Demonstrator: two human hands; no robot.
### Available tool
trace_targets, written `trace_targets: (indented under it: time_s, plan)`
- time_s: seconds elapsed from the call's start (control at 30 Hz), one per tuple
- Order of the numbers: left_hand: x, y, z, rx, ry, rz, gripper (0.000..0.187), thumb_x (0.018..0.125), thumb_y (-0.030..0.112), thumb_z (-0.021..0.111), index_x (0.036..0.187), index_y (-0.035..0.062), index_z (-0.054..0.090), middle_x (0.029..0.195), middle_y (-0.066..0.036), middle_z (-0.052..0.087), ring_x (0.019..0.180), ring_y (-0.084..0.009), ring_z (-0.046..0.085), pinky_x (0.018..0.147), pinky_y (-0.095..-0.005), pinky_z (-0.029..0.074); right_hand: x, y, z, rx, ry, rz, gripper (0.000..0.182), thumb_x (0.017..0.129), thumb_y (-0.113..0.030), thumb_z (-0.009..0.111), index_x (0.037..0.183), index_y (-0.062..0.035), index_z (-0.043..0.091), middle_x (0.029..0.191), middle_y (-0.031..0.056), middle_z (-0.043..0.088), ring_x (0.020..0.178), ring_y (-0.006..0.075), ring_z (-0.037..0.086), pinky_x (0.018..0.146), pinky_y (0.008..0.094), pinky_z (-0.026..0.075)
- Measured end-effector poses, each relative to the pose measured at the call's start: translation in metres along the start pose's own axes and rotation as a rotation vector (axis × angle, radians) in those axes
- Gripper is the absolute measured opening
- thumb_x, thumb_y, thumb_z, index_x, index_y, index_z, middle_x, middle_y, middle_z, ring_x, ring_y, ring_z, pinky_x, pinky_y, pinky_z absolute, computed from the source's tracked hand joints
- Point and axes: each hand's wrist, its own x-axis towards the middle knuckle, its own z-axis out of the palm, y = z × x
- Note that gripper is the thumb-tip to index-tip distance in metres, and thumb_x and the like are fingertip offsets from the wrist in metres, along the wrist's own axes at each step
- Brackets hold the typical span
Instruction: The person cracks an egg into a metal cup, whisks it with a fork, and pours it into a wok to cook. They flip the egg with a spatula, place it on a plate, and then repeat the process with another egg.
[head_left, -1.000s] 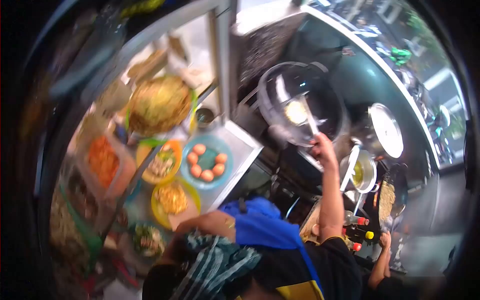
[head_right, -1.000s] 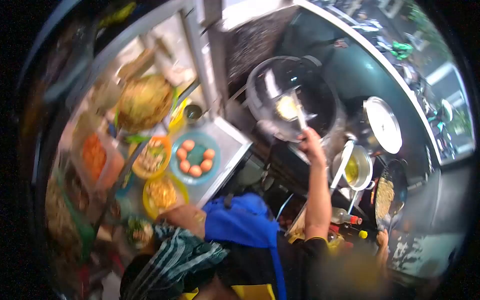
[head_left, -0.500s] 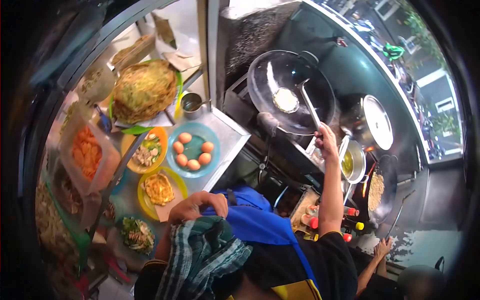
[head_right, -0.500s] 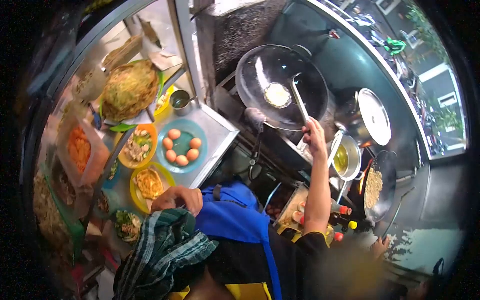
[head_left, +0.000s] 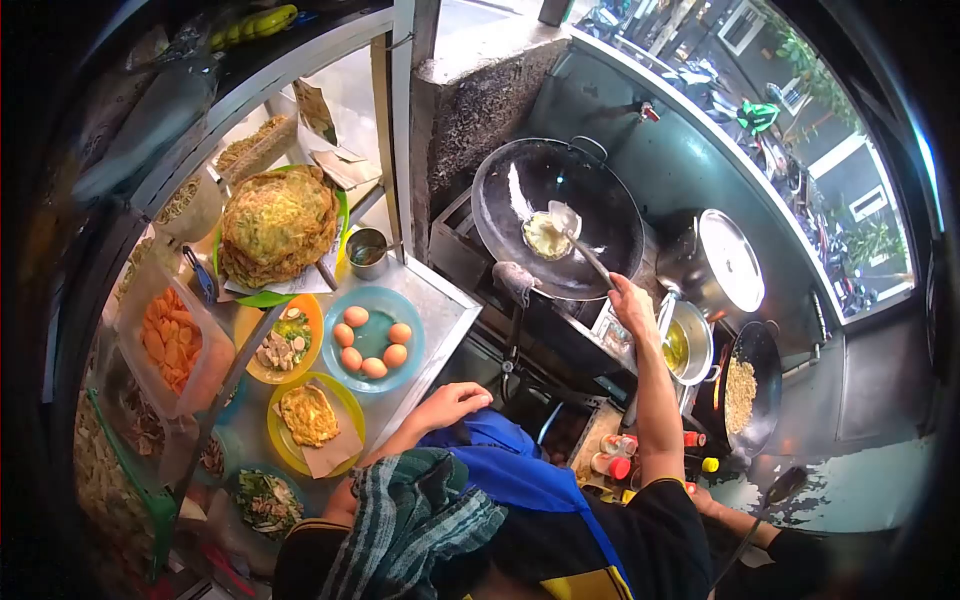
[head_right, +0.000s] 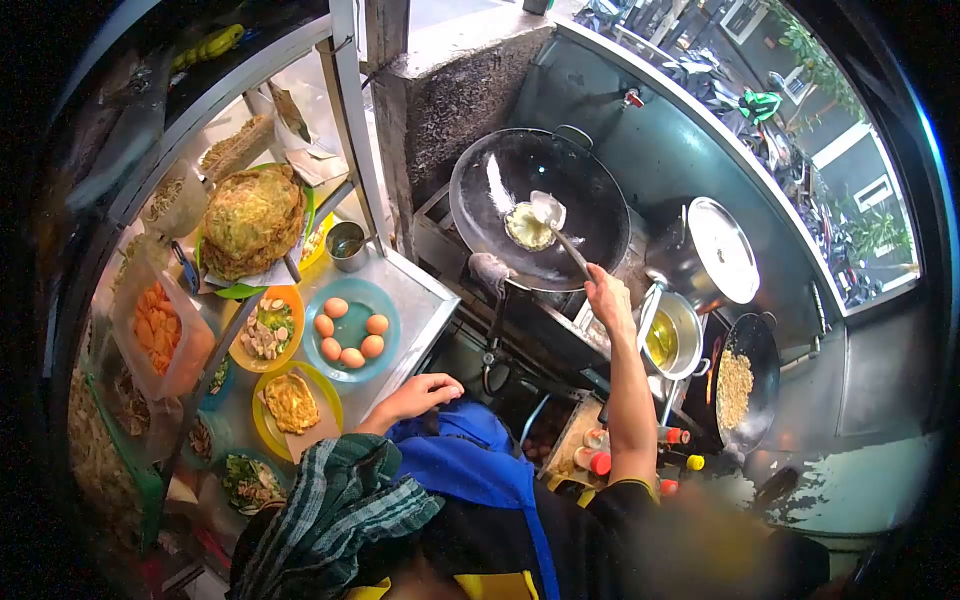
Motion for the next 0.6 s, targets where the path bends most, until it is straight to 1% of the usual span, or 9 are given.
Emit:
trace_targets:
  time_s: [0.03, 0.1, 0.2, 0.23, 0.3, 0.37, 0.43, 0.53, 0.6]
  plan:
    - [0.003, -0.004, 0.002, -0.002, 0.005, 0.0, 0.026, 0.097, 0.024, 0.062, 0.112, 0.0033, 0.067, 0.099, -0.001, 0.068, 0.09, -0.008, 0.059, 0.079, -0.0252, 0.048, 0.0, -0.003, 0.0, -0.059, -0.013, -0.046, 0.039, 0.089, -0.02, 0.063, 0.127, -0.0122, 0.062, 0.116, 0.0235, 0.066, 0.111, 0.0404, 0.061, 0.095, 0.0465, 0.048]
    - [0.011, -0.016, 0.004, -0.004, 0.071, 0.035, 0.029, 0.096, 0.026, 0.063, 0.111, 0.0027, 0.068, 0.102, -0.005, 0.07, 0.092, -0.0113, 0.062, 0.084, -0.0279, 0.049, 0.0, -0.008, 0.001, -0.102, -0.026, -0.058, 0.038, 0.088, -0.017, 0.063, 0.126, -0.0127, 0.063, 0.114, 0.0232, 0.066, 0.109, 0.0408, 0.062, 0.094, 0.0475, 0.048]
    - [0.014, -0.028, 0.003, -0.049, 0.099, 0.079, 0.03, 0.095, 0.027, 0.064, 0.113, 0.0032, 0.067, 0.105, -0.006, 0.07, 0.096, -0.013, 0.063, 0.087, -0.0289, 0.05, 0.003, -0.015, -0.001, -0.191, -0.082, -0.087, 0.039, 0.087, -0.016, 0.063, 0.126, -0.0133, 0.063, 0.106, 0.0237, 0.068, 0.104, 0.0409, 0.063, 0.091, 0.0488, 0.049]
    - [0.016, -0.033, 0.003, -0.051, 0.117, 0.067, 0.03, 0.095, 0.027, 0.064, 0.113, 0.0032, 0.067, 0.105, -0.006, 0.07, 0.096, -0.013, 0.063, 0.087, -0.0289, 0.05, 0.002, -0.012, 0.002, -0.193, -0.044, -0.117, 0.038, 0.086, -0.015, 0.063, 0.125, -0.0137, 0.064, 0.104, 0.0237, 0.068, 0.102, 0.0409, 0.064, 0.091, 0.0485, 0.05]
    - [0.021, -0.044, 0.003, -0.057, 0.134, 0.062, 0.029, 0.095, 0.027, 0.064, 0.111, 0.003, 0.067, 0.106, -0.007, 0.07, 0.099, -0.0139, 0.064, 0.089, -0.0305, 0.05, 0.007, -0.007, 0.005, -0.236, -0.074, -0.142, 0.039, 0.085, -0.015, 0.063, 0.124, -0.0142, 0.064, 0.104, 0.0233, 0.068, 0.101, 0.0403, 0.064, 0.09, 0.0477, 0.05]
    - [0.032, -0.056, 0.004, 0.034, 0.19, 0.095, 0.03, 0.092, 0.028, 0.066, 0.109, 0.0037, 0.069, 0.105, -0.009, 0.072, 0.099, -0.0159, 0.066, 0.088, -0.032, 0.051, 0.007, -0.014, 0.002, -0.204, -0.116, -0.13, 0.04, 0.085, -0.014, 0.062, 0.125, -0.0143, 0.064, 0.104, 0.0228, 0.069, 0.101, 0.0394, 0.065, 0.09, 0.0463, 0.051]
    - [0.05, -0.069, 0.006, 0.104, 0.245, 0.063, 0.03, 0.088, 0.029, 0.069, 0.104, 0.0043, 0.071, 0.1, -0.01, 0.073, 0.094, -0.0187, 0.069, 0.085, -0.0332, 0.053, 0.005, -0.021, 0.001, -0.203, -0.134, -0.131, 0.04, 0.085, -0.013, 0.062, 0.125, -0.0131, 0.064, 0.105, 0.0227, 0.069, 0.103, 0.0384, 0.065, 0.09, 0.0457, 0.051]
    - [0.082, -0.086, 0.01, 0.113, 0.353, -0.057, 0.031, 0.081, 0.031, 0.072, 0.098, 0.0054, 0.073, 0.091, -0.01, 0.074, 0.087, -0.0219, 0.071, 0.08, -0.0344, 0.055, 0.007, -0.017, 0.004, -0.232, -0.132, -0.174, 0.042, 0.085, -0.014, 0.063, 0.127, -0.0121, 0.063, 0.106, 0.0227, 0.069, 0.104, 0.0383, 0.065, 0.091, 0.0465, 0.05]
    - [0.098, -0.1, 0.013, 0.119, 0.401, -0.094, 0.032, 0.081, 0.032, 0.072, 0.098, 0.005, 0.073, 0.091, -0.011, 0.074, 0.087, -0.0219, 0.071, 0.079, -0.0345, 0.055, 0.007, -0.017, -0.002, -0.211, -0.129, -0.137, 0.042, 0.087, -0.016, 0.064, 0.129, -0.0136, 0.062, 0.11, 0.0218, 0.069, 0.106, 0.0377, 0.065, 0.093, 0.0459, 0.049]
